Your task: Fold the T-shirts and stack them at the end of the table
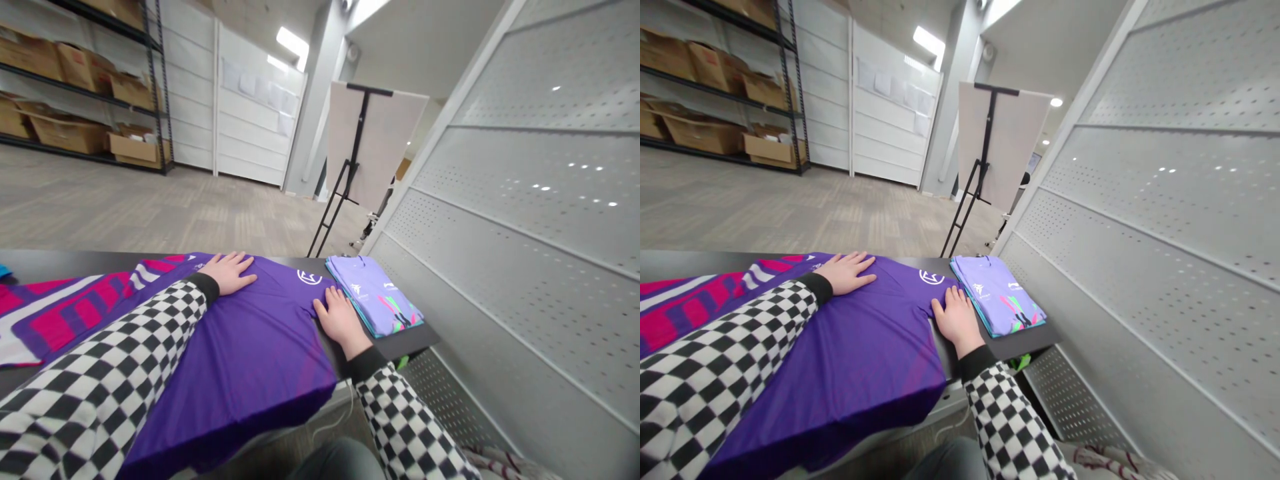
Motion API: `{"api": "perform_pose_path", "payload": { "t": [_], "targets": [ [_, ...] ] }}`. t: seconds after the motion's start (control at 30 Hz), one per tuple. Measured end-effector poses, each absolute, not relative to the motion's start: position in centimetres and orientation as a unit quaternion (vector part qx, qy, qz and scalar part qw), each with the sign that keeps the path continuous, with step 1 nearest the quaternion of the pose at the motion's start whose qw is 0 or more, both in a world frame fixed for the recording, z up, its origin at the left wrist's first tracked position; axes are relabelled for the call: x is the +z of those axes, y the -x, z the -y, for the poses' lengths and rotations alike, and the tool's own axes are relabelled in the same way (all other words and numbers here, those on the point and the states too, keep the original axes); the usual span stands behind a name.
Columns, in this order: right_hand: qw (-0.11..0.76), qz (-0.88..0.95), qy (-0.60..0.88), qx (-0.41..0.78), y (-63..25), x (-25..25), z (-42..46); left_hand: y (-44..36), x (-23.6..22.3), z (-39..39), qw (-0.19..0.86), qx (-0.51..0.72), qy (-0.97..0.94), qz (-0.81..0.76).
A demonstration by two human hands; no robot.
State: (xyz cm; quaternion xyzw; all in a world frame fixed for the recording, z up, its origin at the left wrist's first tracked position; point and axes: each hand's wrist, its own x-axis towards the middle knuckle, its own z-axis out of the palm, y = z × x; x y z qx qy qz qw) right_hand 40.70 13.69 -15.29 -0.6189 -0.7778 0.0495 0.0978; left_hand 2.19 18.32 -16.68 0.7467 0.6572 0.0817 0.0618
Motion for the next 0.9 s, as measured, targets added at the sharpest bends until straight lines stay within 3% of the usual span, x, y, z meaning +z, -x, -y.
{"api": "perform_pose_path", "payload": {
  "t": [0.43, 0.57, 0.73, 0.9],
  "targets": [
    [0.135, 0.789, 0.598, 0.042, -40.3, -15.3, -13.3, 1.2, -17.6, -18.6, 0.027, 0.061, -0.758, -0.648],
    [0.116, 0.796, 0.595, 0.003, -40.2, -15.3, -13.5, -0.1, -15.4, -16.9, -0.028, 0.090, -0.761, -0.642],
    [0.116, 0.815, 0.564, -0.061, -41.3, -17.0, -15.1, -4.0, -10.7, -10.1, -0.139, 0.127, -0.784, -0.592],
    [0.102, 0.835, 0.529, -0.108, -42.3, -19.5, -18.6, -4.0, -9.6, 2.2, -0.131, 0.174, -0.755, -0.619]
  ]
}}
